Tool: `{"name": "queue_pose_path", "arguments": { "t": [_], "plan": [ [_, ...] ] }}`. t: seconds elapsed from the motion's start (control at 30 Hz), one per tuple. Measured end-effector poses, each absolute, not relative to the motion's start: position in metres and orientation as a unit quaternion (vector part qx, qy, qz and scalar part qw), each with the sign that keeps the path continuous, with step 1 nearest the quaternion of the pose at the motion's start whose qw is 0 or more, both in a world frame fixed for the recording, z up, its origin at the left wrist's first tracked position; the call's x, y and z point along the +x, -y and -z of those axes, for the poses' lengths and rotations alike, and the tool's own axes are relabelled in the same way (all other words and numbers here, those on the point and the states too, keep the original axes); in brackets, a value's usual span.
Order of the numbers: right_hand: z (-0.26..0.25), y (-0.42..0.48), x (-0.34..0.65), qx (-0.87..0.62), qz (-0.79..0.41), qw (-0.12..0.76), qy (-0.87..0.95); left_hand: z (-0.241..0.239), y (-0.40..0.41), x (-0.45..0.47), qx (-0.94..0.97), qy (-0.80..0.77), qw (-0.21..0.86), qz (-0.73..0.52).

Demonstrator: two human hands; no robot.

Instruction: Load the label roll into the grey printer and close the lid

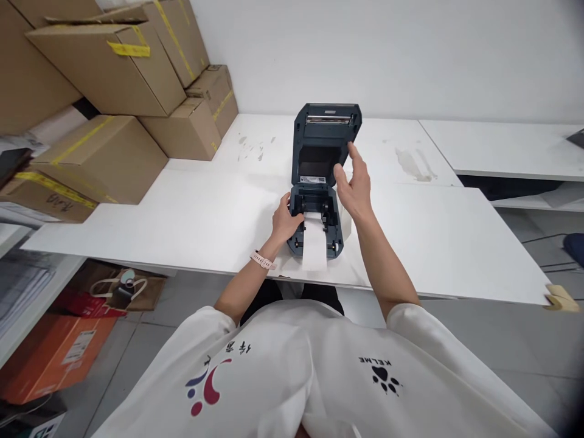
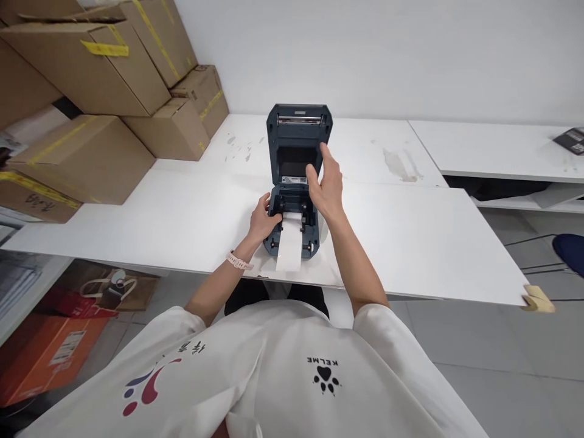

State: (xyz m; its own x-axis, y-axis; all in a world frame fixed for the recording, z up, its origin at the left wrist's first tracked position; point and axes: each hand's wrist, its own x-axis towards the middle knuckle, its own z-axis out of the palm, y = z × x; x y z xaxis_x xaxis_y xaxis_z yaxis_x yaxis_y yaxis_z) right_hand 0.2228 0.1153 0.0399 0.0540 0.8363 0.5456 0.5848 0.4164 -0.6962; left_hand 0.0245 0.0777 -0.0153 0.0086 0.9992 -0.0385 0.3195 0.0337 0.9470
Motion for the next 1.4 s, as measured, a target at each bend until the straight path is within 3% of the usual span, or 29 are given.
{"name": "queue_pose_path", "arguments": {
  "t": [0.2, 0.4, 0.57, 0.63, 0.83, 1.03, 1.2, 1.33, 1.4],
  "plan": [
    [-0.048, -0.105, 0.206, -0.520, -0.027, 0.480, 0.706, 0.014, -0.075, 0.026, 0.587, -0.586, 0.394, -0.395],
    [-0.041, -0.097, 0.183, -0.523, -0.114, 0.027, 0.844, 0.008, -0.073, 0.026, 0.590, -0.595, 0.388, -0.384],
    [-0.045, -0.099, 0.181, -0.442, -0.190, -0.051, 0.875, 0.010, -0.072, 0.026, 0.580, -0.588, 0.395, -0.402],
    [-0.052, -0.092, 0.202, -0.396, -0.251, -0.013, 0.883, 0.012, -0.072, 0.025, 0.583, -0.581, 0.392, -0.410],
    [-0.049, -0.056, 0.325, -0.364, -0.457, 0.260, 0.769, 0.022, -0.074, 0.024, 0.580, -0.577, 0.399, -0.414],
    [0.000, -0.070, 0.381, -0.538, -0.441, 0.291, 0.657, 0.029, -0.077, 0.023, 0.568, -0.567, 0.414, -0.429],
    [0.034, -0.107, 0.384, -0.532, -0.478, 0.347, 0.607, 0.032, -0.078, 0.023, 0.559, -0.558, 0.417, -0.449],
    [0.036, -0.146, 0.390, -0.548, -0.435, 0.436, 0.565, 0.029, -0.076, 0.024, 0.557, -0.567, 0.414, -0.444],
    [0.034, -0.170, 0.384, -0.571, -0.421, 0.431, 0.557, 0.026, -0.075, 0.025, 0.555, -0.574, 0.409, -0.441]
  ]
}}
